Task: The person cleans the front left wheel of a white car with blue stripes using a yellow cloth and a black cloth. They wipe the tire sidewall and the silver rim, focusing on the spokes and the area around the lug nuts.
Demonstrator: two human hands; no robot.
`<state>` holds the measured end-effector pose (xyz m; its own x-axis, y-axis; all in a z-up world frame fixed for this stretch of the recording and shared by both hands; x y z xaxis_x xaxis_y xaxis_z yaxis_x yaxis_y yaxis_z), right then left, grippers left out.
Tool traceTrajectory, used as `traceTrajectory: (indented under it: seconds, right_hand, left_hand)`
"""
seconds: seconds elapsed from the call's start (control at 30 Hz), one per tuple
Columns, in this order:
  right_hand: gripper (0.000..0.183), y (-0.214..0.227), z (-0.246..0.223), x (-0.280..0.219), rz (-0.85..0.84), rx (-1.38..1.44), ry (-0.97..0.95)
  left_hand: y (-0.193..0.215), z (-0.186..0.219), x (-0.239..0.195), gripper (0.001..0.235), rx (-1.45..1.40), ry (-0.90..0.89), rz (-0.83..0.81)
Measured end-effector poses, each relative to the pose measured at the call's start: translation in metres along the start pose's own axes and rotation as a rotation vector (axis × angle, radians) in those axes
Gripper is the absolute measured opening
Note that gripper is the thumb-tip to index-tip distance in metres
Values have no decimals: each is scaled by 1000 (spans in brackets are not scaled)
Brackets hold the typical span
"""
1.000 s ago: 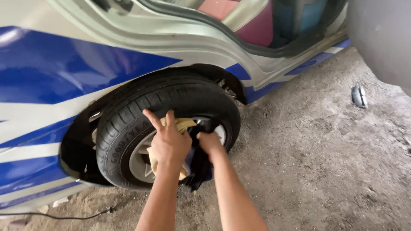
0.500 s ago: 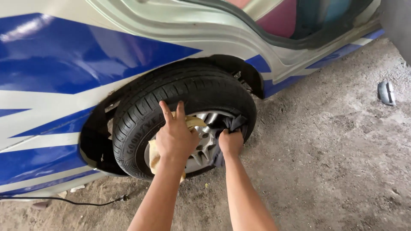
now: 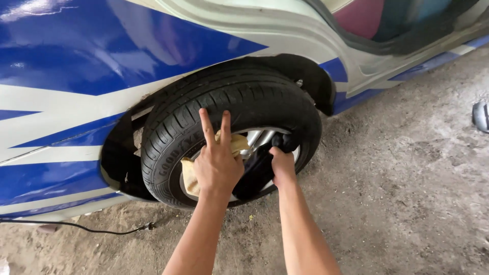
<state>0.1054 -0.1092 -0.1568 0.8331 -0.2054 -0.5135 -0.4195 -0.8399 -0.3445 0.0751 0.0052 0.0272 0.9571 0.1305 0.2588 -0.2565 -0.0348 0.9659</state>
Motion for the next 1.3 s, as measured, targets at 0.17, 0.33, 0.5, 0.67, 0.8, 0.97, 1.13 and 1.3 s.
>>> traceTrajectory:
  seconds: [0.17, 0.33, 0.5, 0.67, 0.8, 0.97, 1.13, 1.3]
  right_hand:
    - [48, 4, 92, 85, 32, -471, 282]
    - [56, -7, 58, 58, -17, -344, 163]
    - [59, -9, 19, 21, 62, 576, -166]
    - [35, -14, 33, 28, 13, 704, -198]
    - [61, 1, 68, 59, 66, 421, -137]
    - [53, 10, 92, 73, 63, -506, 278]
    - [50, 10, 58, 61, 44, -1161, 629]
    - [53, 13, 47, 61, 24, -1088, 543]
  left_hand:
    - [-2, -6, 1, 101, -81, 7, 24]
    - [-8, -11, 0, 99, -92, -21, 132]
    - [-18, -14, 1, 101, -136, -39, 197]
    - [-18, -16, 1, 102, -105, -36, 171]
    - [-27, -18, 3, 106, -110, -25, 139]
    - [-27, -14, -1, 101, -132, -38, 196]
    - [-16, -14, -2, 98, -164, -50, 258]
    - [-11, -16, -2, 96, -156, -3, 97]
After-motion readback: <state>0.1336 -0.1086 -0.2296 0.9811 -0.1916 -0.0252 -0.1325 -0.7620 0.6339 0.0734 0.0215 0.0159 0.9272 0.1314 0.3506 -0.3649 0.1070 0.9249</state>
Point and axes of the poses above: each hand's wrist, its own x-axis towards the middle knuckle, its own y-axis out of the back of the hand, z = x × y, the point moved 9 cm from there along x, towards the middle knuckle, and after that the axes turned 3 degrees about y, right-handed, at the moved point
